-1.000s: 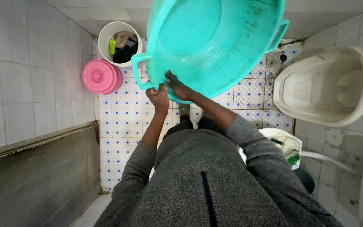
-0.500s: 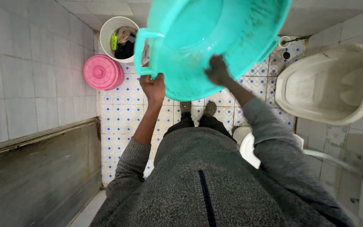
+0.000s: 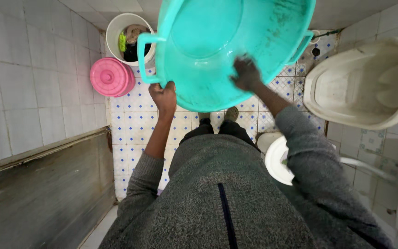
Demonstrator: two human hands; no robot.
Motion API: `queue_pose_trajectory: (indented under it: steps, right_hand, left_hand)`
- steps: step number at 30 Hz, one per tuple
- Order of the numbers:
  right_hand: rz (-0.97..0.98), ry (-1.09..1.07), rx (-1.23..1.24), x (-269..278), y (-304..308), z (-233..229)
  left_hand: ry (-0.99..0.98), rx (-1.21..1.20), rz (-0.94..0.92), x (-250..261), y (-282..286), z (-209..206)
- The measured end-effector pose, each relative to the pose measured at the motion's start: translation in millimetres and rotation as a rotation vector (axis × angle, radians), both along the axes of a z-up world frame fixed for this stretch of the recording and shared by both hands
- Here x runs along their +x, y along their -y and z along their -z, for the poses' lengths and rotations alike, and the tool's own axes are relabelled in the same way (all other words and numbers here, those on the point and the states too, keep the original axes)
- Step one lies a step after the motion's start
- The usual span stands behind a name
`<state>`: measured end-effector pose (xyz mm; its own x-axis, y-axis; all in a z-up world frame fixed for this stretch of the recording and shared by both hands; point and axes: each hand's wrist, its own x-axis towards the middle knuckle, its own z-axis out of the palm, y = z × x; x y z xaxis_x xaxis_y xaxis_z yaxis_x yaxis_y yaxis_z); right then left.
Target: The person washes a small sink in a bathroom by applying a liquid from a container, scrubbing the surface with a green scouring pad, and rinsing the basin with water from a cup and then from the faucet.
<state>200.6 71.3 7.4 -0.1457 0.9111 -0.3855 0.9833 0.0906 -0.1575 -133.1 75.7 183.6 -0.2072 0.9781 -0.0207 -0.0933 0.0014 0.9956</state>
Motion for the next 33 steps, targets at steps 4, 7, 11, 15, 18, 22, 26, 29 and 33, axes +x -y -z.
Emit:
queue_pose_trajectory:
  steps: [4, 7, 11, 15, 18, 22, 26, 29, 33]
  right_hand:
    - [0.021, 0.068, 0.212, 27, -20, 14]
    - [0.188, -0.12, -0.107, -53, -7, 50]
    - [0.357, -1.116, -0.106, -182, -20, 38]
    - [0.487, -1.718, -0.422, -209, -29, 12]
    - [0.098, -0.686, -0.304, -145, 16, 23]
    - [0.113, -0.556, -0.379, -96, 22, 21]
    - [0.4, -1.765, -0.423, -183, -17, -1]
    - [0.367, -1.726, -0.395, -200, -34, -5]
    - [0.091, -1.036, -0.124, -163, 4, 33]
  left_hand:
    - [-0.002, 0.108, 0.071, 11, -2, -15]
    - [0.057, 0.134, 0.082, 25, -7, -17]
    - [0.011, 0.164, 0.115, 39, -5, -2]
    - [-0.085, 0.088, 0.074, 32, -4, 28]
    - [0.015, 0.062, 0.066, 15, -12, 45]
    - [0.078, 0.005, -0.003, 18, -16, 35]
    - [0.016, 0.112, 0.014, 44, -15, 23]
    - [-0.151, 0.081, 0.041, 40, -15, 20]
    - [-0.083, 0.011, 0.003, 28, -24, 23]
